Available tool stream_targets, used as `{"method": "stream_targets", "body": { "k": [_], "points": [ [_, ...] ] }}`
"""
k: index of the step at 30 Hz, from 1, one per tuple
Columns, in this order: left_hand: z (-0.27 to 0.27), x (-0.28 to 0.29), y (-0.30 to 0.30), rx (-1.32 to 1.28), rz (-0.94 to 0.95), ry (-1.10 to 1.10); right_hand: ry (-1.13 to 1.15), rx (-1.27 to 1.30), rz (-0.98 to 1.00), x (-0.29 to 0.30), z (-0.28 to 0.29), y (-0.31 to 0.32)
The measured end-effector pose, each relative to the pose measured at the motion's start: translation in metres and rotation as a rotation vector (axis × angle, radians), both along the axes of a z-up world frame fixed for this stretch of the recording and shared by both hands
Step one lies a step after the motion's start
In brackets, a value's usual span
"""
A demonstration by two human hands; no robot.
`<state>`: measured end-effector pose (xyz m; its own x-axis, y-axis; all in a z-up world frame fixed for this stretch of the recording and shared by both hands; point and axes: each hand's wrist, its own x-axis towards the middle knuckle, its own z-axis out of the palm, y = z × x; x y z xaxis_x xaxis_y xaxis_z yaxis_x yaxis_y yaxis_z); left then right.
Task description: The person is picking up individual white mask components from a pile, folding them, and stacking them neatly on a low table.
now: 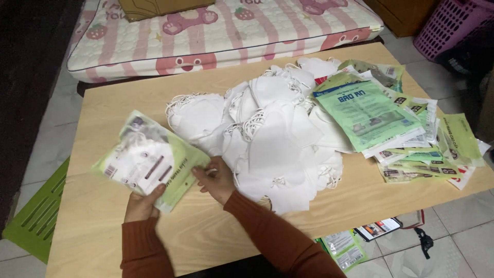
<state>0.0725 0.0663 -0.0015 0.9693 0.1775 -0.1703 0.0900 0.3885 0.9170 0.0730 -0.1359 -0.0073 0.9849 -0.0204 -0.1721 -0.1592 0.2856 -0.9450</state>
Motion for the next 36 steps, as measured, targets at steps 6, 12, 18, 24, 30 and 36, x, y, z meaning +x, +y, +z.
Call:
{"method": "stream_targets", "body": {
  "k": [6, 12, 18, 24, 30, 36],
  "points": [
    [-0.006, -0.002, 0.011, 0.07, -0.194, 0.083, 0.087, 0.017, 0.035, -0.002, 0.016, -0.002],
    [-0.018, -0.001, 0.015, 0.049, -0.226, 0.089, 0.064, 0.283, -0.046, 0.002, -0.001, 0.004],
    [-0.029, 0.004, 0.017, 0.111, -0.152, 0.054, 0.027, 0.318, -0.035, 0.008, -0.013, 0.001],
    [0.015, -0.013, 0.002, 0.136, 0.046, -0.08, 0.008, 0.272, 0.019, 0.007, -0.025, 0.005],
    [-0.013, 0.002, 0.023, -0.29, 0.186, -0.172, -0.07, 0.084, 0.107, -0.002, -0.014, 0.011],
    [-0.016, 0.0, 0.037, -0.55, 0.227, -0.176, -0.812, -0.662, 0.039, -0.006, -0.02, 0.003]
  ]
}}
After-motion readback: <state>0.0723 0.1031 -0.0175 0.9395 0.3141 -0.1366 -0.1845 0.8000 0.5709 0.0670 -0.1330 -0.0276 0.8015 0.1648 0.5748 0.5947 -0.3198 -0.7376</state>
